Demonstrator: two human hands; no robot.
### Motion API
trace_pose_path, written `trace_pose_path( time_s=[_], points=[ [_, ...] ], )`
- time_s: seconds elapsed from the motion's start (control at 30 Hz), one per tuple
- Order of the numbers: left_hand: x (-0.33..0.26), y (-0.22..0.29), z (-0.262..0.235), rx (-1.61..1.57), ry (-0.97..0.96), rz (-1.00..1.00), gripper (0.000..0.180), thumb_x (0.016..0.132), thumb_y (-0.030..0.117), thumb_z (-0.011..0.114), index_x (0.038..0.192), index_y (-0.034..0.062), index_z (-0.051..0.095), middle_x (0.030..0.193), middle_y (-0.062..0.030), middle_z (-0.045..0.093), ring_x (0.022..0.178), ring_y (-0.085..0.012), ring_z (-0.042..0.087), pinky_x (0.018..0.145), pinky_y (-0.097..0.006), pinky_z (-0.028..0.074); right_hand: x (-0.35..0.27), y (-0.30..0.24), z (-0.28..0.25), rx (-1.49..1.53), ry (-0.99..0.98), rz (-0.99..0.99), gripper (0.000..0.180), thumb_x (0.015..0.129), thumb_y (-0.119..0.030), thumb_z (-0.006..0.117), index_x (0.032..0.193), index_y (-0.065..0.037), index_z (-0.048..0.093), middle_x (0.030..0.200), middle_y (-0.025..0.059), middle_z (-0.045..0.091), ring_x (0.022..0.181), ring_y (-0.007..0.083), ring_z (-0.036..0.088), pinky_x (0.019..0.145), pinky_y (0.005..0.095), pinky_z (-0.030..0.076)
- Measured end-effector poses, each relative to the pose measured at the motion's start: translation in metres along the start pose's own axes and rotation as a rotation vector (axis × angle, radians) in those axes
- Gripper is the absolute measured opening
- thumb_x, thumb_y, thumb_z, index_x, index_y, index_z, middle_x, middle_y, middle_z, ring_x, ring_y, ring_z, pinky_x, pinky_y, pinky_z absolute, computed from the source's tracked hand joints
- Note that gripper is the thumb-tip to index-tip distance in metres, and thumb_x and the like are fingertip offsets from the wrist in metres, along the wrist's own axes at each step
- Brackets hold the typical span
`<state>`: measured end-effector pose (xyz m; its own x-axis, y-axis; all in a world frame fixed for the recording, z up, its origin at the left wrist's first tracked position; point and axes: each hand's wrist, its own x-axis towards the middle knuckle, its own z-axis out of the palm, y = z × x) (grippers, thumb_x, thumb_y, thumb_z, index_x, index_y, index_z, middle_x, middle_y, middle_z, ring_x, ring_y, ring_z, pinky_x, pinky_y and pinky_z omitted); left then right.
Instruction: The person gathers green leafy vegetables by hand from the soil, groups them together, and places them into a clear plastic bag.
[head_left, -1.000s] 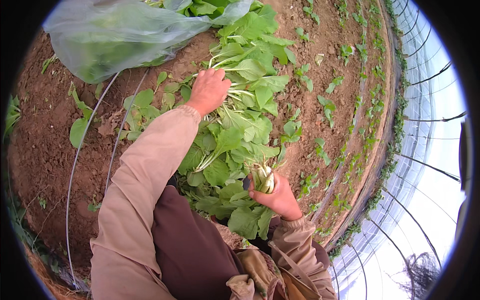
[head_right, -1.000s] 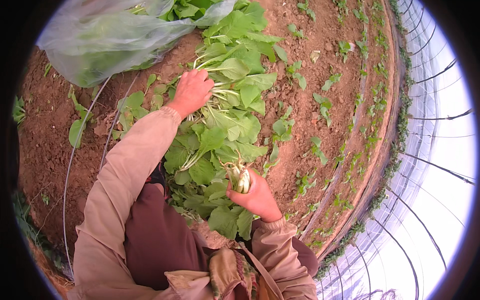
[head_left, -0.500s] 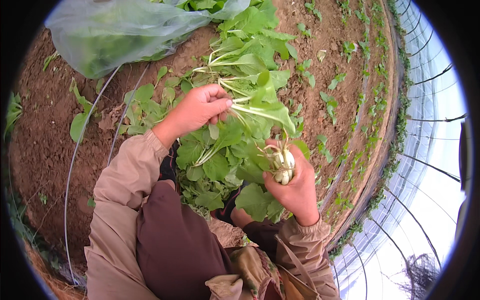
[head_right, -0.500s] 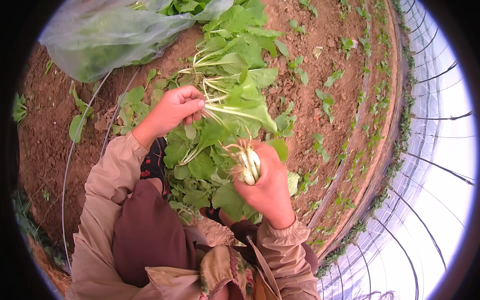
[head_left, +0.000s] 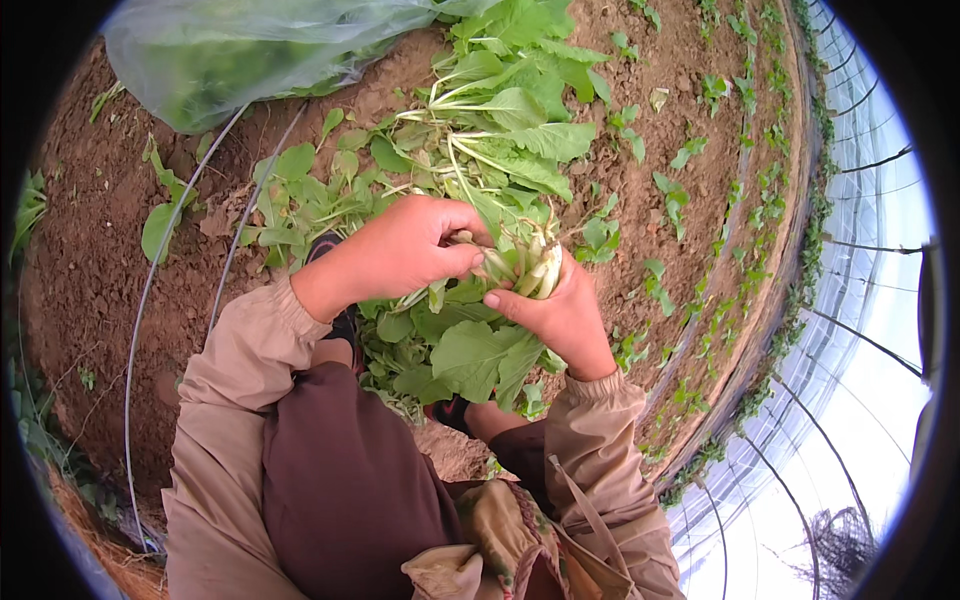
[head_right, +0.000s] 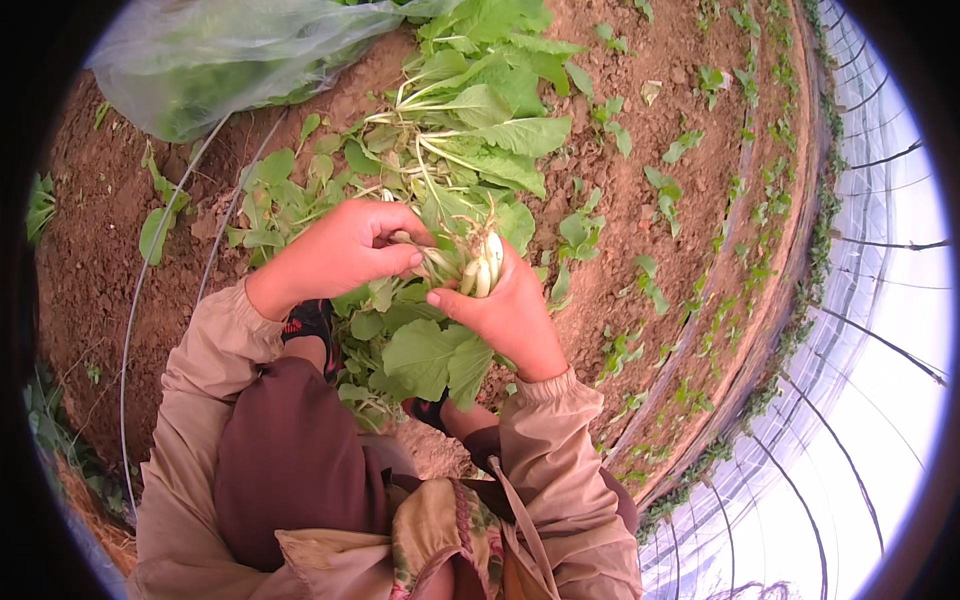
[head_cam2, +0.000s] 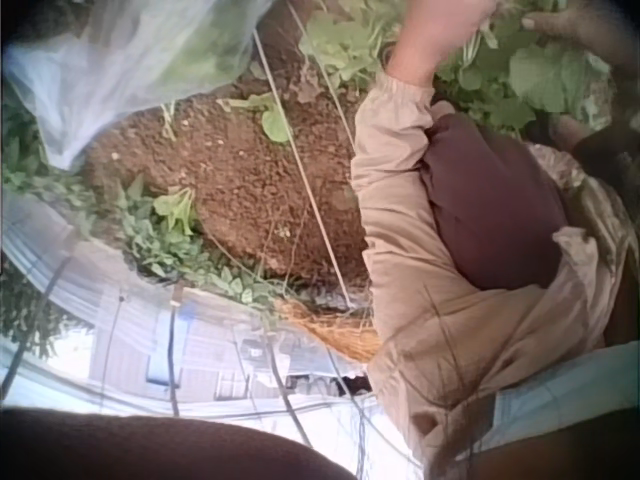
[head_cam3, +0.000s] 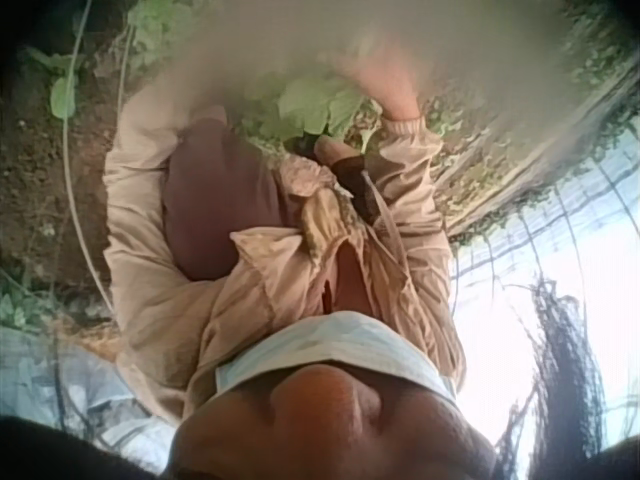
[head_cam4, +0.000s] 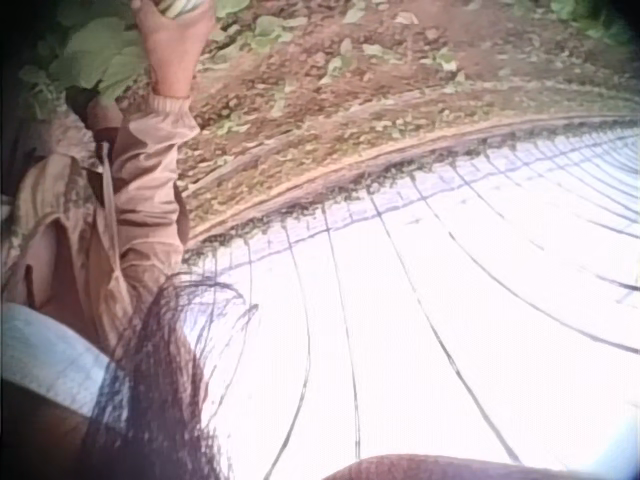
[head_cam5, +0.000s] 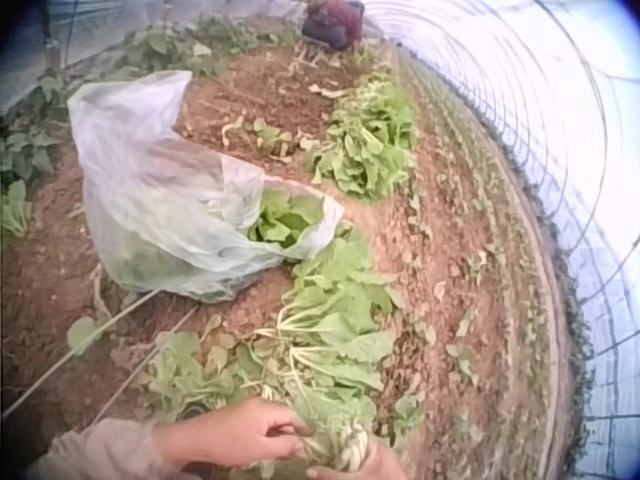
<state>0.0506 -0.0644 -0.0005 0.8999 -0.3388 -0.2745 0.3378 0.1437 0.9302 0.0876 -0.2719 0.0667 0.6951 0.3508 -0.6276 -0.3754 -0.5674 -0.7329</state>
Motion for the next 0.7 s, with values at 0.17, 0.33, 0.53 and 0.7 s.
trace_pose_path(
  time_s=[0.17,0.33,0.53,0.7],
  points=[
    [-0.013,0.003,-0.013,0.393,0.217,0.088,0.015,0.085,0.006,0.063,0.097,0.0005,0.069,0.082,-0.0071,0.066,0.073,-0.0148,0.061,0.065,-0.029,0.047,0.005,0.014,0.001,-0.129,0.097,-0.049,0.061,0.068,-0.012,0.088,0.118,0.001,0.056,0.101,0.0046,0.068,0.087,0.0112,0.063,0.078,0.0280,0.052],
    [-0.023,-0.039,-0.061,1.584,0.385,-0.171,0.019,0.084,0.008,0.062,0.101,0.0067,0.070,0.098,-0.0087,0.063,0.095,-0.0258,0.060,0.080,-0.037,0.048,0.004,0.024,-0.006,-0.310,0.284,-0.083,0.061,0.068,-0.010,0.088,0.119,0.003,0.057,0.105,0.0055,0.068,0.086,0.0104,0.062,0.077,0.0269,0.053],
    [0.057,-0.102,-0.064,0.965,0.469,0.208,0.031,0.081,0.004,0.060,0.109,0.0132,0.070,0.100,-0.0115,0.058,0.098,-0.0295,0.056,0.085,-0.043,0.046,-0.013,0.028,-0.015,-0.003,0.077,0.122,0.043,0.071,-0.011,0.086,0.108,0.000,0.066,0.094,0.0027,0.069,0.087,0.0108,0.061,0.078,0.0274,0.051],
    [0.112,-0.103,-0.059,1.183,0.471,0.202,0.024,0.081,0.006,0.061,0.102,0.0135,0.068,0.098,-0.0100,0.056,0.099,-0.0308,0.054,0.085,-0.042,0.044,-0.036,0.022,-0.031,0.182,-0.274,0.090,0.051,0.073,-0.007,0.085,0.119,-0.001,0.063,0.108,0.0029,0.067,0.098,0.0112,0.060,0.090,0.0281,0.048]
  ],
)
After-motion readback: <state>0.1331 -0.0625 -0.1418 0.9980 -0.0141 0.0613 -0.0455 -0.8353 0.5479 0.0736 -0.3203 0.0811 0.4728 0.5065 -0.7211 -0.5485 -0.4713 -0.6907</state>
